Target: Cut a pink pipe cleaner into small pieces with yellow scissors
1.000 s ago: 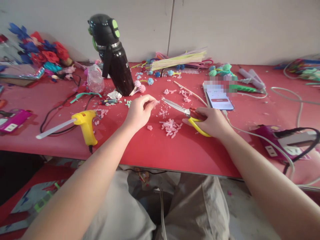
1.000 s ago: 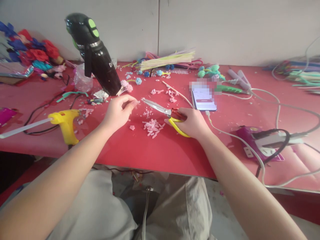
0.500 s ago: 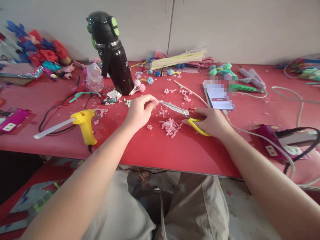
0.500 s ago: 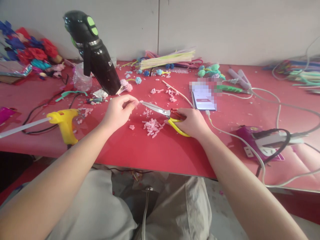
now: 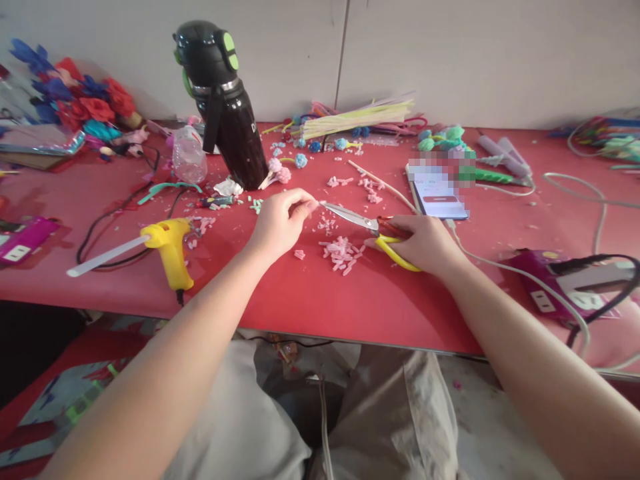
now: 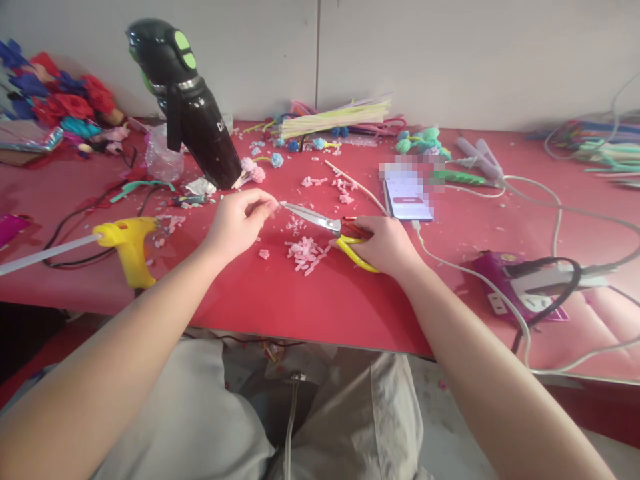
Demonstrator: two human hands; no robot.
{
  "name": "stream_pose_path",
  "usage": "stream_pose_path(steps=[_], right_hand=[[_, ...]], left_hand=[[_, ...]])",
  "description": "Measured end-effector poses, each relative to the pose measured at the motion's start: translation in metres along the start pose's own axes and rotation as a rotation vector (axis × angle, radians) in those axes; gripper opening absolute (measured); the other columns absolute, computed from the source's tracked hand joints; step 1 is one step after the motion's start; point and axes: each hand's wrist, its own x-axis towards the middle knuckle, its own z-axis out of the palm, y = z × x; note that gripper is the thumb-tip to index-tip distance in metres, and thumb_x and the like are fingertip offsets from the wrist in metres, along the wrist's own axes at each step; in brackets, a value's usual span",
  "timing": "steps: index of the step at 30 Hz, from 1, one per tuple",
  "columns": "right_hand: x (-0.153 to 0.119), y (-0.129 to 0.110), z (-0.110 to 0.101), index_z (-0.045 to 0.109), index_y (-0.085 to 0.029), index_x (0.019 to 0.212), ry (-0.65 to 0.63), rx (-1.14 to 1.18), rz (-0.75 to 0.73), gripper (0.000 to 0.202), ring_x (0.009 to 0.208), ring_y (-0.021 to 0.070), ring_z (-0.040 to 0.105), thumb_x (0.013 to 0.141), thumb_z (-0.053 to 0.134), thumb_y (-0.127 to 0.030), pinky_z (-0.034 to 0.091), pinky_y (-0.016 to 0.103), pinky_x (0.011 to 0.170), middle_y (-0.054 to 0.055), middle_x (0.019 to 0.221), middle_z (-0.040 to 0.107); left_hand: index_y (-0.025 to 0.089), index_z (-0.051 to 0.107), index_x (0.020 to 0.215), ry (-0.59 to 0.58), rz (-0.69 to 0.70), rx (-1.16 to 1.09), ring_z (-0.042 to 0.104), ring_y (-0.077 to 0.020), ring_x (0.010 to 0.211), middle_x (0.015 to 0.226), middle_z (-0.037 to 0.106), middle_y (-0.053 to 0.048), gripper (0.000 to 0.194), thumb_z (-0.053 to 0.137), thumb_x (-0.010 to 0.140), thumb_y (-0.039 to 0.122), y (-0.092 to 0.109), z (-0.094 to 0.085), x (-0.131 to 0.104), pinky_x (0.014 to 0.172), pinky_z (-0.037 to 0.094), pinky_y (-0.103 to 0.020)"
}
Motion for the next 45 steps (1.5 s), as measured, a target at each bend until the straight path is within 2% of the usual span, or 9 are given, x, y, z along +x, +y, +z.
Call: stream_pose_path(steps=[9, 15, 22, 27, 35, 42, 45], right_hand=[[-0.001, 0.001, 0.002, 0.033, -0.024, 0.06, 0.053, -0.012, 0.03, 0.078, 0.06, 0.0123, 0.028, 0.065, 0.066, -0.094, 0.022, 0.032, 0.053, -0.002, 0.058, 0.03], [-0.003, 0.003, 0.003, 0.033, -0.023, 0.06, 0.063, 0.011, 0.008, 0.076, 0.06, 0.0117, 0.028, 0.066, 0.068, -0.091, 0.022, 0.031, 0.053, -0.003, 0.058, 0.03], [-0.003, 0.003, 0.003, 0.034, -0.024, 0.061, 0.043, 0.018, -0.007, 0.075, 0.06, 0.0118, 0.028, 0.066, 0.069, -0.09, 0.023, 0.03, 0.053, -0.004, 0.057, 0.03], [-0.003, 0.005, 0.003, 0.037, -0.023, 0.063, 0.014, 0.012, -0.002, 0.074, 0.062, 0.0124, 0.029, 0.067, 0.07, -0.089, 0.025, 0.031, 0.054, -0.003, 0.058, 0.033], [-0.003, 0.004, 0.002, 0.034, -0.023, 0.061, 0.009, 0.009, -0.014, 0.076, 0.062, 0.0123, 0.028, 0.067, 0.067, -0.092, 0.025, 0.031, 0.055, -0.003, 0.059, 0.03], [-0.003, 0.003, 0.001, 0.033, -0.024, 0.061, -0.01, 0.018, 0.0, 0.076, 0.063, 0.0134, 0.029, 0.067, 0.069, -0.09, 0.026, 0.032, 0.055, -0.002, 0.059, 0.031], [-0.002, 0.001, 0.0, 0.034, -0.024, 0.061, -0.029, 0.024, 0.009, 0.074, 0.063, 0.0143, 0.03, 0.068, 0.071, -0.087, 0.027, 0.033, 0.055, -0.001, 0.059, 0.032]], left_hand=[[0.019, 0.062, 0.078, -0.011, -0.042, -0.016, 0.052, -0.0143, 0.065, 0.068, 0.062, 0.001, 0.023, 0.061, 0.099, 0.027, 0.008, -0.003, 0.0, 0.065, 0.04, -0.03], [0.021, 0.055, 0.075, -0.05, -0.147, -0.092, 0.052, -0.0142, 0.061, 0.066, 0.057, 0.001, 0.032, 0.051, 0.105, 0.029, 0.008, -0.003, -0.001, 0.064, 0.039, -0.031], [0.022, 0.047, 0.072, -0.094, -0.213, -0.128, 0.043, -0.0149, 0.062, 0.065, 0.047, 0.002, 0.035, 0.046, 0.107, 0.028, 0.008, 0.0, -0.002, 0.059, 0.033, -0.031], [0.023, 0.045, 0.072, -0.137, -0.199, -0.178, 0.042, -0.0142, 0.062, 0.067, 0.045, 0.002, 0.036, 0.044, 0.108, 0.027, 0.012, 0.0, -0.002, 0.059, 0.032, -0.032], [0.023, 0.046, 0.074, -0.141, -0.171, -0.156, 0.043, -0.0148, 0.064, 0.068, 0.045, 0.002, 0.035, 0.044, 0.109, 0.027, 0.014, -0.001, -0.002, 0.062, 0.033, -0.032], [0.023, 0.046, 0.074, -0.143, -0.161, -0.143, 0.044, -0.0166, 0.064, 0.068, 0.046, 0.001, 0.038, 0.044, 0.11, 0.035, 0.01, 0.001, -0.003, 0.063, 0.034, -0.034], [0.024, 0.045, 0.074, -0.143, -0.165, -0.147, 0.045, -0.0171, 0.064, 0.067, 0.045, 0.0, 0.042, 0.046, 0.11, 0.045, 0.01, 0.0, -0.003, 0.062, 0.035, -0.034]])
